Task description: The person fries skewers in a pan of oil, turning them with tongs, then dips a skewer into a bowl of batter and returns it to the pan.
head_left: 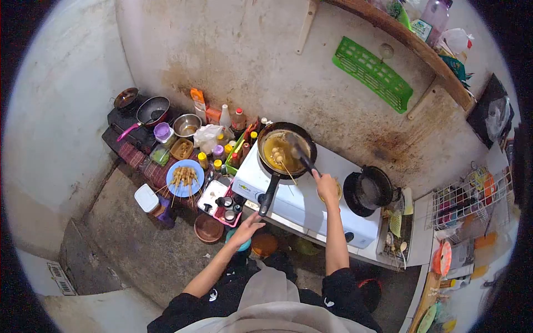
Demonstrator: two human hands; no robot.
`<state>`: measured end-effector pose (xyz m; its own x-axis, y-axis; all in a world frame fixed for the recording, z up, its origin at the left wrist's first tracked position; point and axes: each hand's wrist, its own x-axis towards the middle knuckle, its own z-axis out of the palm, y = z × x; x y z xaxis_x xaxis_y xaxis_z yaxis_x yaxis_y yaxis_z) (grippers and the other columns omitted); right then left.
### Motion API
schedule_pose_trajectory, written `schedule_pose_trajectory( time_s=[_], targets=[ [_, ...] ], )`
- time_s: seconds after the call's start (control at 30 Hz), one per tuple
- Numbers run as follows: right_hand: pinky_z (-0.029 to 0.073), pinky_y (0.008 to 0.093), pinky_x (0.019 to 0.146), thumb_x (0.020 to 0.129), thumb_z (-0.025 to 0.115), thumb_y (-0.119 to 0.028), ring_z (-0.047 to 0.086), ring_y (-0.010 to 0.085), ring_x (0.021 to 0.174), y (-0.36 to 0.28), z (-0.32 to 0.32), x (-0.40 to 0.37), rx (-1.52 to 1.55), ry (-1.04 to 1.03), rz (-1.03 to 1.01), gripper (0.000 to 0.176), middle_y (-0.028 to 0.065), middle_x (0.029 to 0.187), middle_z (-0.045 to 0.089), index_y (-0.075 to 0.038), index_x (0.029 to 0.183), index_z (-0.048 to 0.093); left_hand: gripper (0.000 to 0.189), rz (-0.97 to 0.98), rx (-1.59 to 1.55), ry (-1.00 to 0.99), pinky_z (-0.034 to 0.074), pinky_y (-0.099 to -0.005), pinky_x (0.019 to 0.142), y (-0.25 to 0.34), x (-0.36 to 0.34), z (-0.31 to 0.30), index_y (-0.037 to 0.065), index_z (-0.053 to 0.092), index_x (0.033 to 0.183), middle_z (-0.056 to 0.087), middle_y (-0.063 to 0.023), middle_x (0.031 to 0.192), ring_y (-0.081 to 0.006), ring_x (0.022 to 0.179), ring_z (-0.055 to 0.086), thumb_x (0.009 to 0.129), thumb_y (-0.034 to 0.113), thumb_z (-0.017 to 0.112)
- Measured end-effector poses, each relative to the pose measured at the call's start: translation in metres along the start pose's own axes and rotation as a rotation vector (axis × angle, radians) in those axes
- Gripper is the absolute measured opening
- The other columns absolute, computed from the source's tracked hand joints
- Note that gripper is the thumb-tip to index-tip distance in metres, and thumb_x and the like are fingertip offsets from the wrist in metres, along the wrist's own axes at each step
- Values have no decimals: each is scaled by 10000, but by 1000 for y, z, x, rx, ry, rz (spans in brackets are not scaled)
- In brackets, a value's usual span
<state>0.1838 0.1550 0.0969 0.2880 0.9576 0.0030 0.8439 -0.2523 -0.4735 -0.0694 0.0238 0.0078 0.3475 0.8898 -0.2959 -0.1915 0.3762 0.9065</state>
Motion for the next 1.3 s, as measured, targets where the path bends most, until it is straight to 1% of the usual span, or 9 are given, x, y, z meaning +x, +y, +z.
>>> schedule_pose_trajectory(
  time_s=[0.3,0.4,0.5,0.57,0.8,0.9,1.0,1.1,1.3],
  targets=[
    [403,433,707,793,409,-500,541,408,763,-3,-7,-3,-138,12,-67,565,269,724,558,30,740,598,575,58,-9,-29,312,-290,921,-12,7,-3,10,205,1291,329,-197,1261,-210,1071,452,815,144,500],
    [405,432,698,788,415,-507,549,400,734,9,3,3,31,-78,-53,568,258,681,559,28,731,597,579,26,-15,-9,313,-288,918,-11,4,-3,2,196,1290,333,-191,1260,-207,1068,455,816,143,497],
    [406,426,696,785,413,-515,561,381,706,17,6,4,-57,60,-33,573,242,646,560,25,741,602,590,27,8,-17,313,-288,918,-9,4,-3,-8,180,1292,332,-187,1263,-209,1063,461,816,141,496],
    [410,417,692,794,413,-500,570,365,693,13,0,1,-4,-85,-63,559,235,637,561,23,768,609,606,-4,18,-14,314,-288,918,-6,4,-2,-14,158,1296,326,-181,1270,-209,1063,462,816,139,496],
    [413,414,688,811,395,-484,571,360,703,8,0,-1,-116,-17,-63,562,238,660,568,37,833,603,615,4,-5,-16,316,-285,918,-5,3,-1,-22,148,1296,339,-175,1261,-199,1062,463,815,137,497],
    [412,418,701,809,392,-490,568,366,737,10,3,3,51,-40,-17,567,248,691,571,34,845,605,609,19,40,-10,318,-281,916,-1,1,-1,-31,156,1291,347,-176,1254,-200,1061,463,815,137,497],
    [415,416,707,807,398,-487,566,370,764,9,1,2,-65,57,-43,547,257,713,570,15,847,613,605,11,41,-6,318,-278,915,-2,1,0,-35,164,1288,351,-178,1252,-202,1062,463,814,137,498],
    [417,415,705,804,397,-494,567,367,778,5,-6,0,-51,-83,-35,537,251,729,576,-9,849,623,603,10,29,-3,318,-278,916,-8,6,-2,-34,172,1286,354,-180,1249,-203,1062,463,811,138,501],
    [422,411,685,798,399,-506,576,366,708,12,-1,-2,-189,45,-80,548,224,670,580,-8,776,626,603,20,24,-17,315,-286,917,-11,7,-5,-31,179,1286,353,-186,1249,-208,1062,465,810,152,503]
  ],
)
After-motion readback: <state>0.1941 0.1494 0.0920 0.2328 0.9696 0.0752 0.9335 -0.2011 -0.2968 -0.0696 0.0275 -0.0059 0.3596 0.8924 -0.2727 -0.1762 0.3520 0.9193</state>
